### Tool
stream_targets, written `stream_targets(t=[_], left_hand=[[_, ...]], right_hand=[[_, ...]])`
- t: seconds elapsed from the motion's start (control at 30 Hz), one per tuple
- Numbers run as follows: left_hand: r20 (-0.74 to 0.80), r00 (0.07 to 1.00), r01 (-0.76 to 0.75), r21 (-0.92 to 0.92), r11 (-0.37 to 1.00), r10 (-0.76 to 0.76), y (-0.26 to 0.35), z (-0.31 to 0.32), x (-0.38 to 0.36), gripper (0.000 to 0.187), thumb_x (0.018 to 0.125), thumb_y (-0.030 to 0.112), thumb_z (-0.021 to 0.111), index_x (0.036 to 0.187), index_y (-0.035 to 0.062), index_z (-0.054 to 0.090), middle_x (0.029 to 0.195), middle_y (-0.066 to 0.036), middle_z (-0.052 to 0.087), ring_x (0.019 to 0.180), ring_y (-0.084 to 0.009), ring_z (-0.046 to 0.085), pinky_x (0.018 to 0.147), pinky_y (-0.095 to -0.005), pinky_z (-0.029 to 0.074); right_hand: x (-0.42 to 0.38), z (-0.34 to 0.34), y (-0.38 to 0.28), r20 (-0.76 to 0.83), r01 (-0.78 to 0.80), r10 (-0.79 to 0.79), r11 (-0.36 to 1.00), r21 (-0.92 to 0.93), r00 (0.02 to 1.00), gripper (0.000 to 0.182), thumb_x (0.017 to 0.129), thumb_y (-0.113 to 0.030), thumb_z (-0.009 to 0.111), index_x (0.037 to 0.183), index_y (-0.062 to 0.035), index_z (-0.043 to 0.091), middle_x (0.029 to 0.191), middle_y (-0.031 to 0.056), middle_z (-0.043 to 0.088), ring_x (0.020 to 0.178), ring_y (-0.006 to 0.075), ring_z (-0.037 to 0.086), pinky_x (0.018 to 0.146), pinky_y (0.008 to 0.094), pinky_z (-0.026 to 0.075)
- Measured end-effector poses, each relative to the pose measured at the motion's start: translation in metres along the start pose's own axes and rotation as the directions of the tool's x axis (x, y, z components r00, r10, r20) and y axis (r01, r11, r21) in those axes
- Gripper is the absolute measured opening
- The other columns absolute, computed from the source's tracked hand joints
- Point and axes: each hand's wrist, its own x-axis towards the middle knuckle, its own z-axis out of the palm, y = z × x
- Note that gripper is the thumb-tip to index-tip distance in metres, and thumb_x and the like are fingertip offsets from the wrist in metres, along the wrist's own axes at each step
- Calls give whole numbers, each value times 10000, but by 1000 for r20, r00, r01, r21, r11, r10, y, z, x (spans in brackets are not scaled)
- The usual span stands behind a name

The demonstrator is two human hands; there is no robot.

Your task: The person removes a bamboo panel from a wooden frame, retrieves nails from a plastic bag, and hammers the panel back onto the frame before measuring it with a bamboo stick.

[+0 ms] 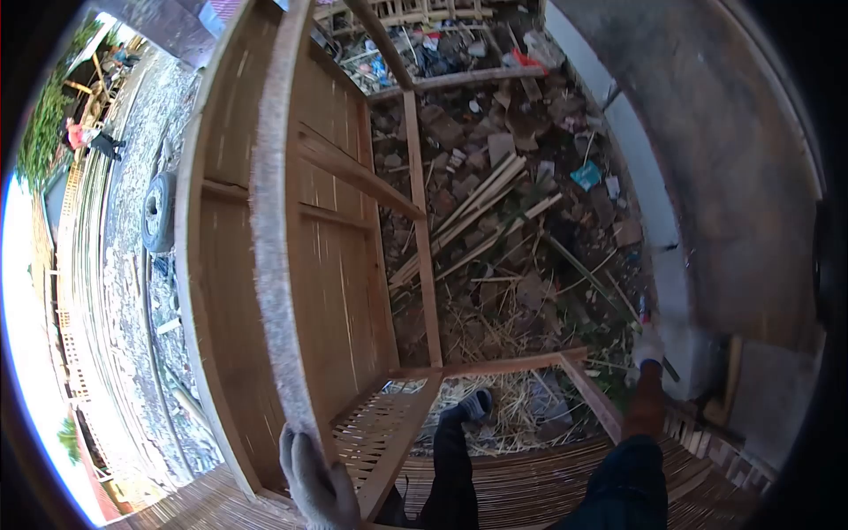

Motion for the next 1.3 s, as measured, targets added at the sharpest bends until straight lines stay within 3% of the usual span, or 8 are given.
stream_targets(t=[0.13, 0.33, 0.53, 0.6, 0.73, 0.97, 1.23, 1.3], left_hand=[[-1, 993, -114, 215, 970, 117, 6, -6, 5, 637, 890, 113, 631, 1475, -23, 416, 1487, -354, 427, 1240, -540, 560, 904, -517, 564], [-30, 994, -104, 29, 994, 105, 8, -9, 6, 648, 909, 189, 651, 1496, 58, 411, 1514, -303, 425, 1206, -498, 589, 835, -519, 586], [-58, 992, -121, -233, 965, 110, -6, -18, 9, 527, 980, 177, 570, 1465, 13, 449, 1489, -261, 478, 1243, -436, 582, 952, -479, 542], [-179, 972, -217, -456, 863, 149, -36, -5, 7, 470, 1033, 198, 521, 1451, -13, 474, 1466, -259, 511, 1278, -396, 576, 1053, -442, 487], [473, 880, 475, -879, 48, -52, -103, -31, 17, 505, 1100, 377, 474, 1411, -15, 541, 1327, -144, 639, 1207, -223, 622, 1036, -358, 491], [312, 950, 304, -924, 232, -2, -189, -164, 27, 501, 1105, 355, 461, 1400, -43, 540, 1312, -168, 646, 1194, -241, 644, 1021, -359, 510], [189, 977, 211, -898, 387, -95, -254, -170, 61, 447, 1104, 337, 481, 1372, -11, 560, 1293, -159, 658, 1173, -266, 665, 1033, -393, 516], [202, 978, 208, -905, 371, -55, -240, -161, 63, 447, 1101, 338, 490, 1364, -16, 563, 1279, -154, 661, 1164, -259, 665, 1039, -393, 512]], right_hand=[[0, -154, 28, -98, -21, -14, 939, -343, 995, 274, 936, -297, 662, 1109, -88, 624, 1070, 165, 696, 1037, 393, 657, 883, 542, 482], [-18, -374, 57, -348, -180, -52, 779, -600, 936, 311, 945, -323, 634, 1158, -105, 573, 1090, 123, 677, 1025, 317, 678, 851, 484, 494], [-63, -470, 26, -388, -84, -32, 957, -279, 921, 282, 1001, -220, 560, 1239, -69, 581, 940, 183, 686, 839, 333, 721, 742, 483, 568], [-171, -499, -100, -154, -60, 138, 902, 428, 978, 282, 1036, -211, 545, 1291, -93, 573, 814, 67, 611, 652, 193, 639, 564, 377, 536], [-281, -450, -200, -236, 121, 107, 620, 775, 966, 323, 1064, -187, 524, 1366, -74, 545, 759, -41, 503, 523, 50, 463, 434, 261, 393], [-429, -339, -318, -312, 245, 128, 376, 894, 942, 346, 1047, -245, 597, 1342, -66, 569, 734, -31, 518, 523, 48, 463, 451, 247, 390], [-479, -295, -373, -178, 178, -41, 440, 880, 983, 219, 1050, -243, 579, 1142, -48, 618, 745, -40, 508, 627, 58, 488, 548, 264, 410], [-496, -291, -400, 10, 2, -76, 156, 988, 997, 199, 1051, -235, 574, 1128, -58, 619, 745, -47, 521, 599, 37, 481, 506, 235, 395]])
